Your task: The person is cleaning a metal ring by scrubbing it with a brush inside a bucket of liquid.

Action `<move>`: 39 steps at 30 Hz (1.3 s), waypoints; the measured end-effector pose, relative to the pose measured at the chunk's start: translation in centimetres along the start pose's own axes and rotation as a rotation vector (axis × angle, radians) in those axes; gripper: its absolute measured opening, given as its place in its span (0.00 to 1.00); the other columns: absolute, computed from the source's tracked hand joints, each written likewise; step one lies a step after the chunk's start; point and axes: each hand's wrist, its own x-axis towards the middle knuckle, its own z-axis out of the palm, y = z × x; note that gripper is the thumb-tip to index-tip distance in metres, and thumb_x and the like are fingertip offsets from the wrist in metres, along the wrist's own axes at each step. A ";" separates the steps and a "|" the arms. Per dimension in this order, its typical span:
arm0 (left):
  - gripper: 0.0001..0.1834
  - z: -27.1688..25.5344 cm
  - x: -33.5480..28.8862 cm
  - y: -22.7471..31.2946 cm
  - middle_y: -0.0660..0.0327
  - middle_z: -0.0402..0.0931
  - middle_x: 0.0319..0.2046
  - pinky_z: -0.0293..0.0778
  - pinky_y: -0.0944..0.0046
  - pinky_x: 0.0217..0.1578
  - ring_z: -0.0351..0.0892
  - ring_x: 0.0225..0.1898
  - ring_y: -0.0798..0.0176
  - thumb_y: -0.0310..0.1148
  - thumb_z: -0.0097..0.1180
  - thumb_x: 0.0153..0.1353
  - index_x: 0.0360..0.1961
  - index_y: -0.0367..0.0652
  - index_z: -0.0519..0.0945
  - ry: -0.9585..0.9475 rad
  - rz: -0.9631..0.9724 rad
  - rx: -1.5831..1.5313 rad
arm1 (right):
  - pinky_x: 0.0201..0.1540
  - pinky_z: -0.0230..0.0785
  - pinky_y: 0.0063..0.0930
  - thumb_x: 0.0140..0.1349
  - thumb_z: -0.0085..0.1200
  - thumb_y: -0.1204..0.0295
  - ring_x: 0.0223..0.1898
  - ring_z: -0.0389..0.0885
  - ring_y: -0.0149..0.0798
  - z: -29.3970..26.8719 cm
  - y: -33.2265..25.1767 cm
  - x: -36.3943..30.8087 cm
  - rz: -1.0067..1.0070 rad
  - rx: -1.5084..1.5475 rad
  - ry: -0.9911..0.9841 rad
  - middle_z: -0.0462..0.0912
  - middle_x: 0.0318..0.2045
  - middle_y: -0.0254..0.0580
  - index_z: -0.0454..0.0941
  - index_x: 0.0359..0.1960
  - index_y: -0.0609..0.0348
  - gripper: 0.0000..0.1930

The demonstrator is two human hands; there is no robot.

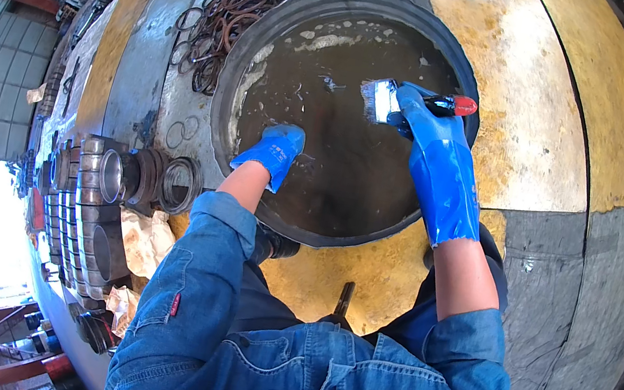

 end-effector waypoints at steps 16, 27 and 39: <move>0.19 -2.1 -3.4 4.8 0.58 0.89 0.39 0.85 0.58 0.42 0.90 0.45 0.55 0.38 0.77 0.34 0.33 0.54 0.92 -0.137 0.317 0.602 | 0.39 0.75 0.25 0.67 0.65 0.61 0.33 0.82 0.29 -0.2 1.0 4.5 0.114 -0.258 -0.002 0.87 0.34 0.36 0.87 0.48 0.60 0.16; 0.14 -0.7 -1.7 5.6 0.54 0.88 0.48 0.83 0.51 0.50 0.87 0.52 0.48 0.39 0.71 0.57 0.44 0.51 0.91 0.019 0.138 0.306 | 0.37 0.73 0.28 0.61 0.59 0.61 0.29 0.78 0.29 -0.7 2.4 5.8 0.098 -0.374 -0.060 0.82 0.25 0.36 0.86 0.31 0.56 0.12; 0.13 -0.1 -0.9 0.6 0.51 0.87 0.48 0.81 0.50 0.49 0.87 0.48 0.45 0.37 0.61 0.63 0.47 0.47 0.87 0.100 0.174 -0.270 | 0.38 0.72 0.25 0.63 0.63 0.61 0.32 0.81 0.27 -0.3 1.7 5.2 0.127 -0.368 -0.037 0.87 0.31 0.34 0.89 0.39 0.55 0.12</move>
